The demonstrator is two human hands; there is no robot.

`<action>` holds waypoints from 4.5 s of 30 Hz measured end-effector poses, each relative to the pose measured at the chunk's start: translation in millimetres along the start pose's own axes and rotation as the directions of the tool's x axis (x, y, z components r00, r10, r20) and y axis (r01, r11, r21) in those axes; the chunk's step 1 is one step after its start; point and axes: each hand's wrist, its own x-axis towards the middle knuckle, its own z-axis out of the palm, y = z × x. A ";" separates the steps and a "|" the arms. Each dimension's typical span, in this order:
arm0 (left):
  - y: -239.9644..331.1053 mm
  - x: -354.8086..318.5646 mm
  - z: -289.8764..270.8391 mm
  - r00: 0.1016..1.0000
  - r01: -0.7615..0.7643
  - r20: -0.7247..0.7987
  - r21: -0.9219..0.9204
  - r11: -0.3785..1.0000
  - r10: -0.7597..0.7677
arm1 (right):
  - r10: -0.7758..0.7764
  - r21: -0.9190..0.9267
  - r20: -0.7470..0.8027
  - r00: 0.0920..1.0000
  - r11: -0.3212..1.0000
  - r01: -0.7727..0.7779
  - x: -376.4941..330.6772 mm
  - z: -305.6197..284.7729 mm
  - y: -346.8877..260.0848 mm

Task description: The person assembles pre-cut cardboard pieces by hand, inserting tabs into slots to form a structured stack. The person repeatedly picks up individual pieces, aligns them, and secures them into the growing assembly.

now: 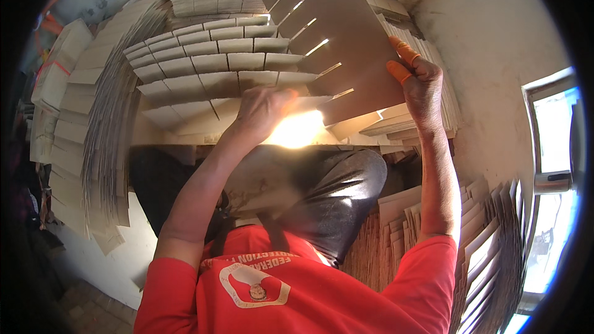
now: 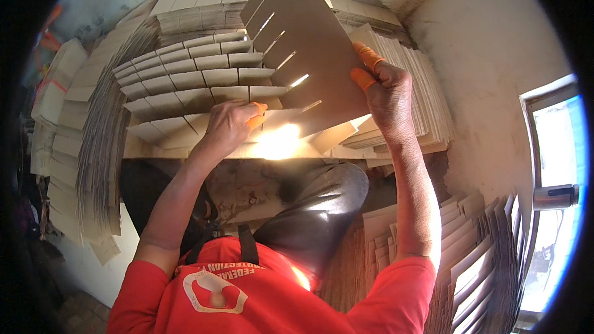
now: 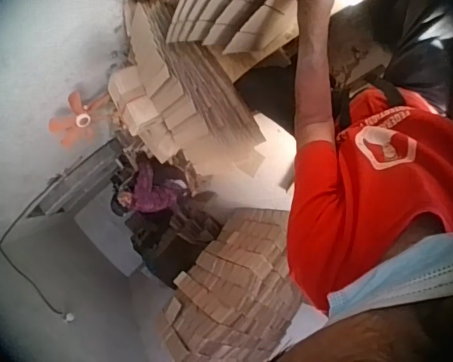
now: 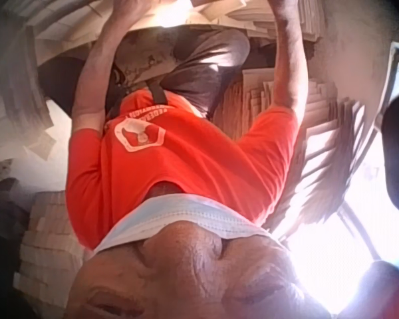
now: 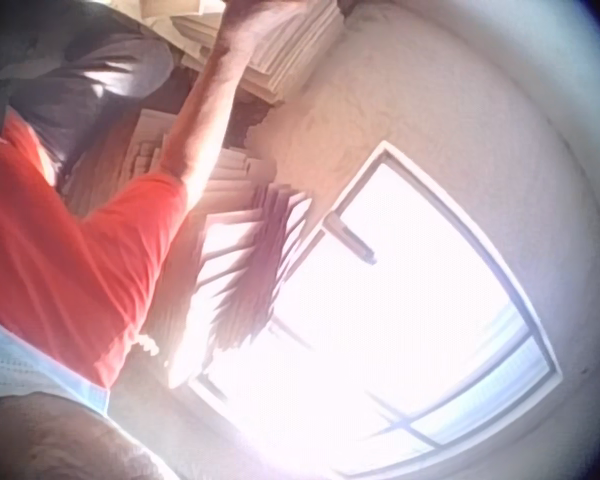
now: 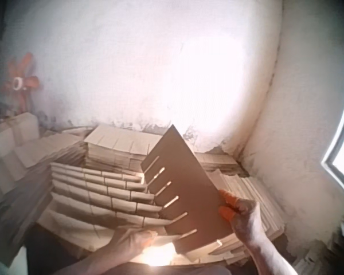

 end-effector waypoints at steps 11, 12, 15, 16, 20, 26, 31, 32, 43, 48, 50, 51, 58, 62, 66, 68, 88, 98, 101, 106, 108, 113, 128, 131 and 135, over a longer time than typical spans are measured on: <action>-2.7 2.8 -0.6 0.997 0.021 0.075 0.011 1.000 -0.022 | -0.066 0.007 0.031 0.997 0.998 0.066 -3.8 -4.0 -0.6; -2.6 3.9 -4.2 0.996 0.017 0.087 -0.016 1.000 -0.016 | -0.095 0.011 0.037 0.995 0.995 0.095 -3.9 -3.2 3.1; -8.0 19.9 -28.6 1.000 0.018 0.027 -0.052 0.998 -0.016 | -0.045 -0.020 0.068 0.997 0.999 0.047 -4.5 -2.9 0.0; -15.2 33.1 -38.0 0.998 0.023 -0.055 -0.040 0.999 -0.025 | -0.032 -0.029 0.066 0.997 0.999 0.034 -7.1 -3.8 1.0; -80.4 94.1 -61.7 0.982 0.078 -0.188 0.253 0.964 -0.030 | -0.023 -0.015 0.052 0.998 1.000 0.024 -15.4 -7.8 7.7; -137.9 145.9 -60.4 0.981 0.114 0.071 0.542 0.833 -0.181 | -0.019 0.034 0.049 0.999 0.999 0.017 -12.0 -11.1 8.1; -154.9 150.6 -47.8 0.951 0.155 0.185 0.410 0.899 -0.249 | -0.054 0.002 0.032 0.998 0.999 0.054 -15.7 -11.3 16.2; -158.8 149.5 -46.5 0.953 0.144 0.195 0.386 0.911 -0.233 | -0.049 -0.002 0.041 0.998 0.999 0.049 -13.8 -11.1 15.2; -159.0 145.1 -47.0 0.953 0.180 0.163 0.370 0.911 -0.255 | -0.068 0.054 0.021 0.997 0.996 0.067 -13.3 -16.1 17.5; -157.4 143.9 -45.1 0.934 0.204 0.189 0.416 0.886 -0.304 | -0.107 -0.061 0.021 0.994 0.992 0.108 -17.3 -13.9 19.6; -154.3 143.5 -47.3 0.932 0.201 0.207 0.387 0.900 -0.298 | -0.036 -0.010 0.012 0.999 0.999 0.037 -18.1 -11.7 16.0; -150.8 143.8 -47.7 0.932 0.181 0.220 0.402 0.898 -0.287 | -0.001 0.016 0.007 1.000 1.000 0.001 -18.3 -11.1 15.5; -151.9 144.0 -46.6 0.943 0.184 0.200 0.350 0.919 -0.265 | -0.041 0.007 0.114 0.993 0.999 0.040 -6.9 -16.4 10.6; -159.6 143.1 -42.5 0.956 0.173 0.166 0.350 0.921 -0.243 | -0.022 0.017 0.130 0.991 1.000 0.020 0.9 -13.2 -0.5; -163.5 143.3 -42.9 0.963 0.164 0.153 0.320 0.933 -0.222 | 0.058 0.011 0.285 0.957 0.998 -0.064 8.7 3.1 2.2; -171.4 141.8 -38.8 0.961 0.186 0.136 0.318 0.930 -0.239 | 0.033 -0.020 0.344 0.939 0.999 -0.028 8.3 22.5 1.9; -160.8 143.5 -41.4 0.977 0.080 0.152 0.380 0.922 -0.148 | 0.110 -0.353 0.543 0.832 0.929 0.108 -8.5 41.2 -28.6; -165.4 147.5 -41.0 0.976 0.068 0.176 0.297 0.952 -0.125 | -0.155 -0.153 0.567 0.809 0.945 0.289 -22.7 53.6 14.2; -161.8 147.6 -39.6 0.963 0.091 0.203 0.373 0.923 -0.177 | -0.078 -0.191 0.674 0.735 0.942 0.275 -6.6 59.0 6.5; -159.0 146.0 -43.6 0.967 0.094 0.193 0.339 0.936 -0.167 | 0.006 -0.362 0.803 0.596 0.799 0.480 11.8 63.9 18.1; -157.0 147.0 -47.7 0.957 0.113 0.217 0.324 0.939 -0.190 | -0.148 -0.273 0.796 0.587 0.777 0.567 18.7 61.1 8.4; -154.4 128.8 -71.0 0.995 0.017 0.090 0.253 0.967 -0.042 | 0.120 -0.487 0.148 0.982 0.873 -0.033 41.5 32.0 68.5; -32.3 -26.1 -145.6 0.938 0.323 -0.184 0.150 0.934 -0.295 | 0.213 -0.580 -0.456 0.864 0.665 -0.470 26.4 -37.7 180.8; -21.1 -47.9 -140.1 0.899 0.389 -0.245 0.066 0.919 -0.363 | 0.027 -0.448 -0.602 0.798 0.816 -0.366 26.6 -42.9 148.3; -17.0 -53.9 -114.7 0.967 0.168 -0.199 0.018 0.986 -0.161 | -0.400 -0.439 -0.595 0.697 0.888 0.134 40.3 -54.4 60.1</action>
